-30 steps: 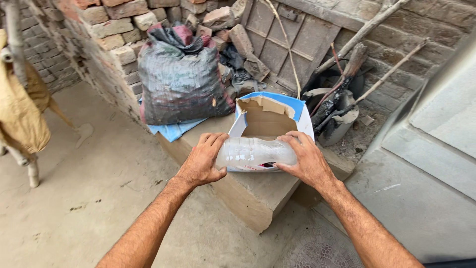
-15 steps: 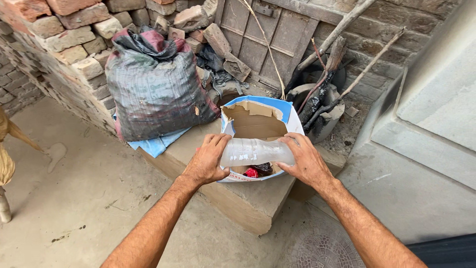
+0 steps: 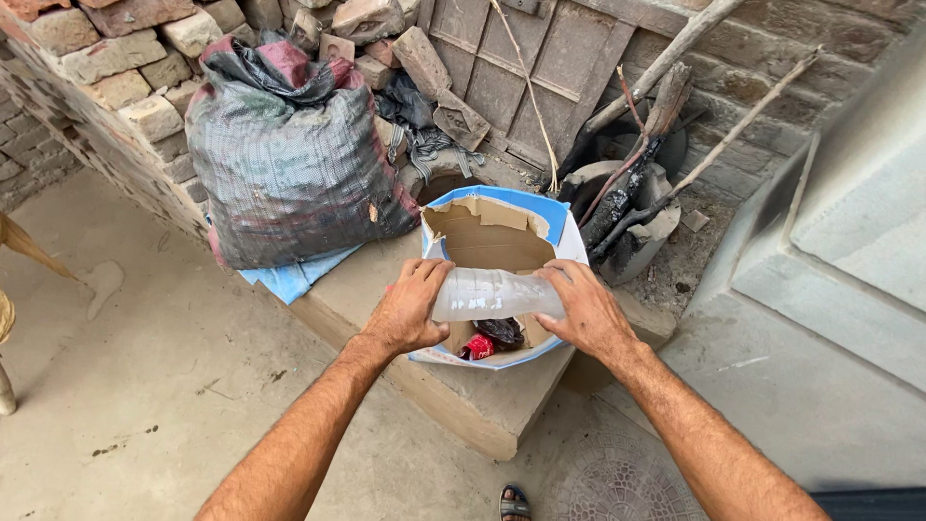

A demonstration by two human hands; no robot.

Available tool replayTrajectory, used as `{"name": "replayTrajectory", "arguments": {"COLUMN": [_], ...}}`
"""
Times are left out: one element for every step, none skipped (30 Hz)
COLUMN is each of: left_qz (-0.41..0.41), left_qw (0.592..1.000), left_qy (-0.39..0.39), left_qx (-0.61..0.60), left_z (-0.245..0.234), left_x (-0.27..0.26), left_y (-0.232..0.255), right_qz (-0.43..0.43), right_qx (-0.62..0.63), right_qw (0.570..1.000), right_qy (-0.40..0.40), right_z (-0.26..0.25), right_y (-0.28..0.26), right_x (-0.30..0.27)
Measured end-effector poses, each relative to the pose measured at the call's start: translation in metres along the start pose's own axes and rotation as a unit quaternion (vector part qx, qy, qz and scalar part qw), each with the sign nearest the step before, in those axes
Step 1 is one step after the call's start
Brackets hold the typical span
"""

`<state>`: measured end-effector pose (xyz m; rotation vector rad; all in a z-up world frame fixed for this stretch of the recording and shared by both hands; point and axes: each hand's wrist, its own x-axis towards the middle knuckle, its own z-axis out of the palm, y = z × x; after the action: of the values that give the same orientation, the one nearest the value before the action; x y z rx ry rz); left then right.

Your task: The person picks up a plastic bottle, a stick, and a sandal from the ground and places them into a cardboard box and a brick stove, then picks up a brick labeled "7UP" and holds it.

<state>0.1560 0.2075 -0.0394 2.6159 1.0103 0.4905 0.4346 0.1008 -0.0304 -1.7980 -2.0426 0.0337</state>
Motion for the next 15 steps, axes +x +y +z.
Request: {"name": "replayTrajectory", "arguments": {"left_qz": [0.002,0.003,0.004,-0.004,-0.012,-0.020,-0.016,-0.011,-0.006,-0.008,-0.011,-0.014,-0.015,-0.017,-0.019], "left_qw": [1.000,1.000,1.000,1.000,1.000,1.000,1.000,1.000,1.000,1.000,0.999,0.999,0.999,1.000,1.000], "left_qy": [0.005,0.010,0.014,0.011,0.008,0.006,0.012,0.018,0.024,0.024,0.023,0.023,0.022,0.021,0.020], "left_qx": [-0.004,-0.008,-0.012,-0.011,-0.010,-0.009,-0.012,-0.015,-0.018,-0.017,-0.019,-0.020,-0.017,-0.015,-0.011], "left_z": [0.002,0.004,0.006,0.009,0.011,0.014,0.016,0.018,0.022,0.025,0.028,0.032,0.035,0.038,0.041], "left_x": [0.005,0.009,0.013,0.016,0.021,0.025,0.029,0.032,0.036,0.039,0.042,0.045,0.048,0.050,0.051], "left_y": [0.000,0.000,0.001,0.001,0.001,0.000,0.000,0.001,0.002,0.002,0.002,0.002,0.001,0.000,-0.002], "right_qz": [-0.005,-0.009,-0.014,-0.018,-0.023,-0.029,-0.032,-0.035,-0.038,-0.046,-0.052,-0.059,-0.056,-0.053,-0.051], "right_qx": [0.001,0.002,0.003,0.003,0.004,0.005,0.008,0.012,0.015,0.017,0.019,0.020,0.019,0.018,0.018], "right_qw": [1.000,1.000,1.000,1.000,1.000,1.000,0.999,0.999,0.999,0.998,0.998,0.997,0.997,0.997,0.996], "right_qy": [-0.003,-0.006,-0.010,-0.011,-0.010,-0.010,-0.016,-0.023,-0.030,-0.032,-0.036,-0.041,-0.049,-0.057,-0.064], "right_z": [0.000,0.000,0.001,0.002,0.003,0.004,0.005,0.006,0.008,0.010,0.013,0.016,0.018,0.021,0.025], "right_y": [0.006,0.011,0.017,0.022,0.027,0.032,0.035,0.039,0.043,0.047,0.050,0.054,0.058,0.063,0.066], "right_x": [0.004,0.009,0.012,0.015,0.020,0.024,0.028,0.032,0.034,0.038,0.040,0.043,0.045,0.047,0.050]}}
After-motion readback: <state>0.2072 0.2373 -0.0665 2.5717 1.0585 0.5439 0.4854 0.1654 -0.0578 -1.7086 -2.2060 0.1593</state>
